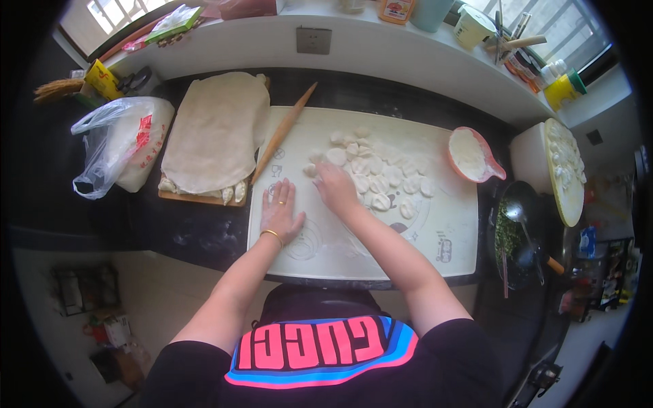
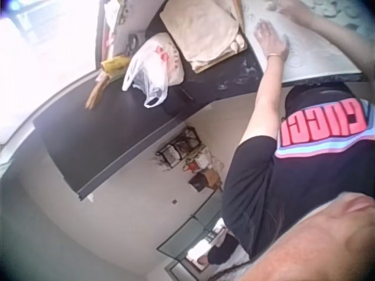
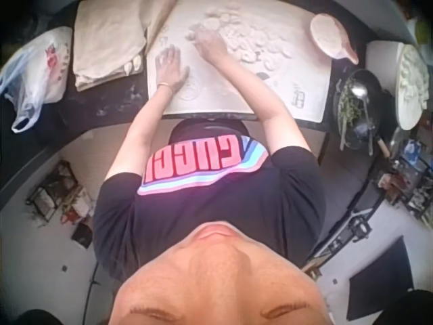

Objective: The person rolls a long dough log on a floured mat, cuts it into small pieces, and flattens each piece into round wrappers. They then place filling onto the wrappers and fold them into dumplings, arranging the finished dumplings on the mat.

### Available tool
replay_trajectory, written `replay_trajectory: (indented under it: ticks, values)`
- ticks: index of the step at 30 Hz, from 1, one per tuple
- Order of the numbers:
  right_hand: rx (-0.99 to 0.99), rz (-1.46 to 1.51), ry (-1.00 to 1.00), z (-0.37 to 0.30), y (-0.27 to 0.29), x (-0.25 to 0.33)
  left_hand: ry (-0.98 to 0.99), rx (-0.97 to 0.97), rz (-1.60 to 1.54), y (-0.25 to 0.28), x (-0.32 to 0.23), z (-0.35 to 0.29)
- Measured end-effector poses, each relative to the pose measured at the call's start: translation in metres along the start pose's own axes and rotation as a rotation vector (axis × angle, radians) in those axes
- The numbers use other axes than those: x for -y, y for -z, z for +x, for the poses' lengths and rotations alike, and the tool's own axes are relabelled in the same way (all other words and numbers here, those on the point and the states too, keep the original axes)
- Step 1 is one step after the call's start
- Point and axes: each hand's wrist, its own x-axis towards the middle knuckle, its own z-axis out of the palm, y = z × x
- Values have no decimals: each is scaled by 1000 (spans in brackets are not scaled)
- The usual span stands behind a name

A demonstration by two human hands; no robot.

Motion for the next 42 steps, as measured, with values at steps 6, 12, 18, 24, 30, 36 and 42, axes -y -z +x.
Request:
replay_trajectory:
  ticks: [6,12,18,24,30,36,42]
  values:
    - [24,-125,3,10,-48,-7,-17,-1,-19,-2,4,1]
    - [-19,-97,229,-76,-30,7,-31,-17,-1,-5,5,-1]
    - [9,-4,-51,-148,5,31,-16,3,-3,0,2,1]
    - [9,42,-171,-148,-10,40,-21,-4,-37,0,2,1]
    - [42,156,-94,-122,-13,47,-31,-13,-45,-3,5,1]
    - [37,39,-113,-129,-2,35,-40,-28,-67,-2,4,-1]
    - [150,-61,-160,-126,-28,49,-33,-25,-53,-6,6,0]
